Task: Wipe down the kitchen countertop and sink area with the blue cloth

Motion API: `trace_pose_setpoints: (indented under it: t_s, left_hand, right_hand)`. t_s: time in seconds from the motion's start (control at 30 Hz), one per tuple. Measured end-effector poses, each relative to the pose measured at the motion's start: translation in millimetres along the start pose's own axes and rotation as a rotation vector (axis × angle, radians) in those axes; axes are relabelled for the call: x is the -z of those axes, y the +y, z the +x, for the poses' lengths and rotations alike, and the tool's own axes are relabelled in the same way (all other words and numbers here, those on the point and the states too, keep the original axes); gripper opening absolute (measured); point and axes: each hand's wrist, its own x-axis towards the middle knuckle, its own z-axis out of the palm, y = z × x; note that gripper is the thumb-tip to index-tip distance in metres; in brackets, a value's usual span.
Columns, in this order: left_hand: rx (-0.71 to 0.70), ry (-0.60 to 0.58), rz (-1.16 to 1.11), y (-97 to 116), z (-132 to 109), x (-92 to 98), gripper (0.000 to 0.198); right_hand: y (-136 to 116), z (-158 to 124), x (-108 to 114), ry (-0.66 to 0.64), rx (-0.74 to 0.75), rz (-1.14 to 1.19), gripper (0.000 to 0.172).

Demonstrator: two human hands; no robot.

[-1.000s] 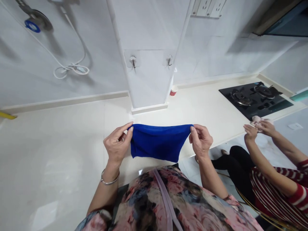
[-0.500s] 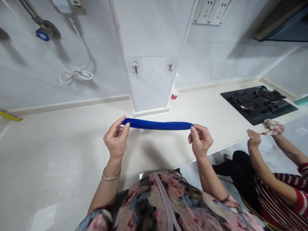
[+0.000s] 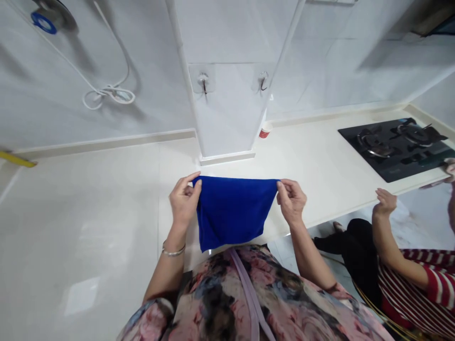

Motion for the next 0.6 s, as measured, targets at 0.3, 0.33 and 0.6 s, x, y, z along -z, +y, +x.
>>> trace_pose_setpoints:
  t_s: [0.3, 0.33, 0.6]
  left_hand:
    - [0.255, -0.135, 0.206, -85, 17, -44.3, 0.030]
    - [0.278, -0.135, 0.175, -84, 18, -42.7, 0.033]
    - [0.372, -0.240, -0.002, -68, -28, 7.6, 0.045]
  right_hand:
    - [69, -3, -34, -0.179, -0.175, -0.145, 0.052]
    - [68, -3, -32, -0.168, -0.178, -0.132, 0.051]
    - [57, -50, 9, -0.239, -0.149, -0.129, 0.038]
